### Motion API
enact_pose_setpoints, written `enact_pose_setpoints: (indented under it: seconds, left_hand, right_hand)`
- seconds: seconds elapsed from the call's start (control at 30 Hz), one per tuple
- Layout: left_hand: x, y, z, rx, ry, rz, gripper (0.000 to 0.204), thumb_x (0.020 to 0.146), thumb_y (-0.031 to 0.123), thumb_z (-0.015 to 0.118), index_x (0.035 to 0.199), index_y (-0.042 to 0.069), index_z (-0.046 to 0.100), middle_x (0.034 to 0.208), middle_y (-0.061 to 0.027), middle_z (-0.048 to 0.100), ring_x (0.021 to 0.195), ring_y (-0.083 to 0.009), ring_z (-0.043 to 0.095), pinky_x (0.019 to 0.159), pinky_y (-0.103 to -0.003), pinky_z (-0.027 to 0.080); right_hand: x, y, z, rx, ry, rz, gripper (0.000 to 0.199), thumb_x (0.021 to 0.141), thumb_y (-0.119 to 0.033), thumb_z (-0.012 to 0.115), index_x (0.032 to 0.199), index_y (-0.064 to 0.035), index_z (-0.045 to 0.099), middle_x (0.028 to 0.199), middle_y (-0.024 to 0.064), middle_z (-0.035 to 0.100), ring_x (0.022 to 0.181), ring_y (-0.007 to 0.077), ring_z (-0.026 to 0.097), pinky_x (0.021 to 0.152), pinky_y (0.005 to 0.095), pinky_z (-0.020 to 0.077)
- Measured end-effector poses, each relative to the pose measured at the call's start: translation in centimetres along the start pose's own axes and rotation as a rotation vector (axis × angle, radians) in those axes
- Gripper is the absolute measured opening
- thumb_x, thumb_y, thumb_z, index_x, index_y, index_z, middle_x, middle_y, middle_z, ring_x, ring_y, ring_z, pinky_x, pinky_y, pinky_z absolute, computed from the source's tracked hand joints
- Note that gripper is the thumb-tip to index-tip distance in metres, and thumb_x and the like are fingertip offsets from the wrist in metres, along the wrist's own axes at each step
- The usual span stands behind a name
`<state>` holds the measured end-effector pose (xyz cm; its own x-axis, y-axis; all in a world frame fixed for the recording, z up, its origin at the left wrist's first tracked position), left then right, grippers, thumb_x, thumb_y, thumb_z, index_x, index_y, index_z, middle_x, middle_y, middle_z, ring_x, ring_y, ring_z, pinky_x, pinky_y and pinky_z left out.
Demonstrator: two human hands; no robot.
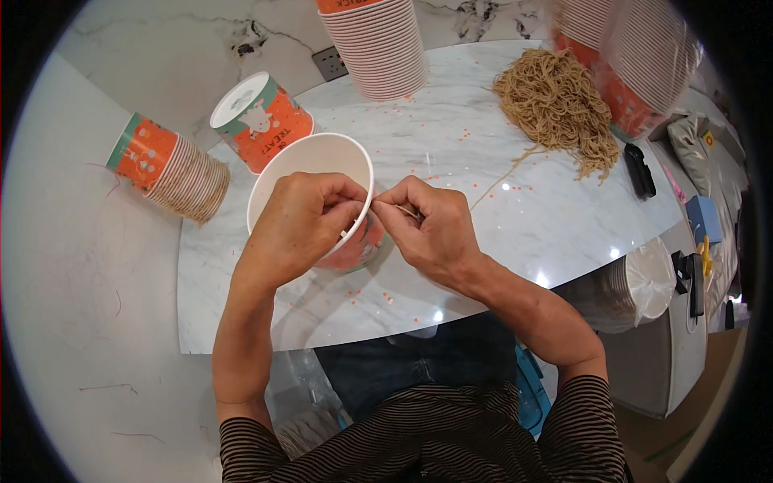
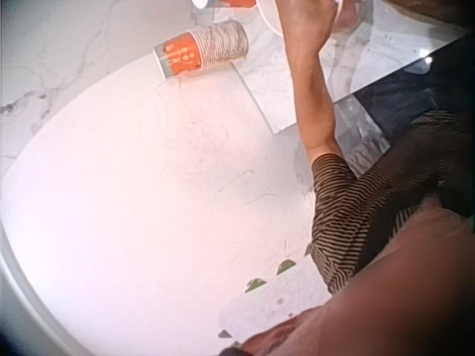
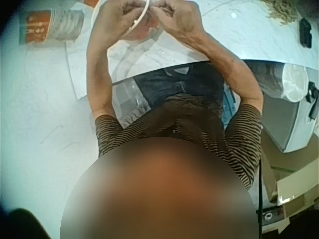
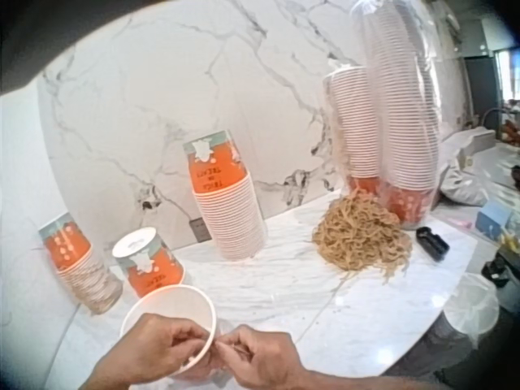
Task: Tying twine handles onto pre-punched paper Halloween treat buckets.
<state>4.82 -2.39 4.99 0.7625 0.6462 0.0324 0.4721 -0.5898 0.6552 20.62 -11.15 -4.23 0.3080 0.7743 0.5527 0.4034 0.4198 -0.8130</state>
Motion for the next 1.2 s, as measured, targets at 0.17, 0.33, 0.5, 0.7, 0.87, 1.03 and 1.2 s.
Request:
enact_pose_setpoints:
  seconds: [0.17, 0.33, 0.5, 0.7, 0.87, 1.03, 1.2]
  left_hand:
    - [0.2, -0.1, 0.2, 0.063, 0.057, 0.091, 0.015, 0.092, 0.005, 0.063, 0.096, -0.005, 0.072, 0.080, -0.0162, 0.075, 0.069, -0.0229, 0.070, 0.068, -0.035, 0.055]
    - [0.0, 0.2, 0.1, 0.059, 0.046, 0.049, 0.015, 0.093, 0.007, 0.063, 0.096, -0.005, 0.070, 0.080, -0.0153, 0.074, 0.069, -0.0220, 0.069, 0.067, -0.035, 0.054]
    - [0.0, -0.2, -0.3, -0.051, 0.012, -0.013, 0.014, 0.094, 0.006, 0.062, 0.097, -0.005, 0.069, 0.080, -0.0112, 0.073, 0.071, -0.0161, 0.068, 0.066, -0.033, 0.053]
    - [-0.3, -0.3, -0.8, -0.099, -0.019, -0.081, 0.011, 0.097, 0.005, 0.061, 0.099, -0.004, 0.067, 0.080, -0.0088, 0.072, 0.070, -0.0128, 0.068, 0.065, -0.029, 0.054]
    - [-0.6, -0.6, -1.1, -0.178, -0.038, -0.141, 0.010, 0.101, 0.006, 0.060, 0.103, -0.003, 0.064, 0.087, -0.0032, 0.070, 0.074, -0.0078, 0.067, 0.065, -0.024, 0.056]
    - [-0.9, -0.4, -1.5, -0.241, -0.029, -0.152, 0.008, 0.101, 0.005, 0.060, 0.101, -0.003, 0.063, 0.090, -0.0060, 0.073, 0.074, -0.0095, 0.068, 0.066, -0.025, 0.058]
    - [-1.5, 0.1, -2.2, -0.307, -0.012, -0.163, 0.008, 0.099, 0.004, 0.061, 0.098, -0.004, 0.063, 0.092, -0.0084, 0.074, 0.075, -0.0108, 0.069, 0.068, -0.026, 0.059]
  right_hand:
    - [0.0, -0.1, 0.0, 0.031, 0.001, 0.000, 0.009, 0.091, -0.009, 0.073, 0.090, -0.0007, 0.069, 0.065, 0.0114, 0.067, 0.054, 0.0191, 0.064, 0.052, 0.0328, 0.0493]
    - [0.2, -0.1, -0.4, -0.004, -0.021, -0.004, 0.009, 0.090, -0.008, 0.074, 0.089, -0.0005, 0.070, 0.065, 0.0106, 0.067, 0.054, 0.0163, 0.063, 0.052, 0.0313, 0.0484]
    - [0.3, 0.0, -0.8, 0.095, -0.120, 0.082, 0.010, 0.092, -0.003, 0.069, 0.098, 0.0034, 0.074, 0.085, 0.0082, 0.075, 0.072, 0.0086, 0.066, 0.064, 0.0255, 0.0539]
    - [0.3, 0.1, -0.7, 0.107, -0.144, 0.110, 0.012, 0.091, -0.003, 0.068, 0.100, 0.0036, 0.074, 0.088, 0.0095, 0.076, 0.075, 0.0107, 0.069, 0.070, 0.0269, 0.0571]
    - [0.4, -0.1, -0.5, 0.119, -0.174, 0.120, 0.013, 0.090, -0.004, 0.070, 0.100, 0.0041, 0.073, 0.088, 0.0095, 0.076, 0.076, 0.0113, 0.069, 0.071, 0.0273, 0.0574]
    - [0.4, -0.2, -0.6, 0.132, -0.209, 0.106, 0.015, 0.089, -0.004, 0.072, 0.102, 0.0041, 0.072, 0.088, 0.0095, 0.076, 0.077, 0.0118, 0.070, 0.072, 0.0275, 0.0573]
    - [0.3, -0.4, -0.1, 0.204, -0.093, 0.016, 0.029, 0.089, -0.005, 0.072, 0.116, 0.0013, 0.065, 0.072, 0.0064, 0.065, 0.063, 0.0140, 0.064, 0.059, 0.0289, 0.0522]
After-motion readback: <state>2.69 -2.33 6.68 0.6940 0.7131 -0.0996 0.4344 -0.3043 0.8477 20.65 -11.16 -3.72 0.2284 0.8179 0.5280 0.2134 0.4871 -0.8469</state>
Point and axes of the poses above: each hand's wrist, its own x-axis towards the middle knuckle, its own z-axis out of the palm, y = z × x, the point moved 1 cm from there along x, towards the middle knuckle
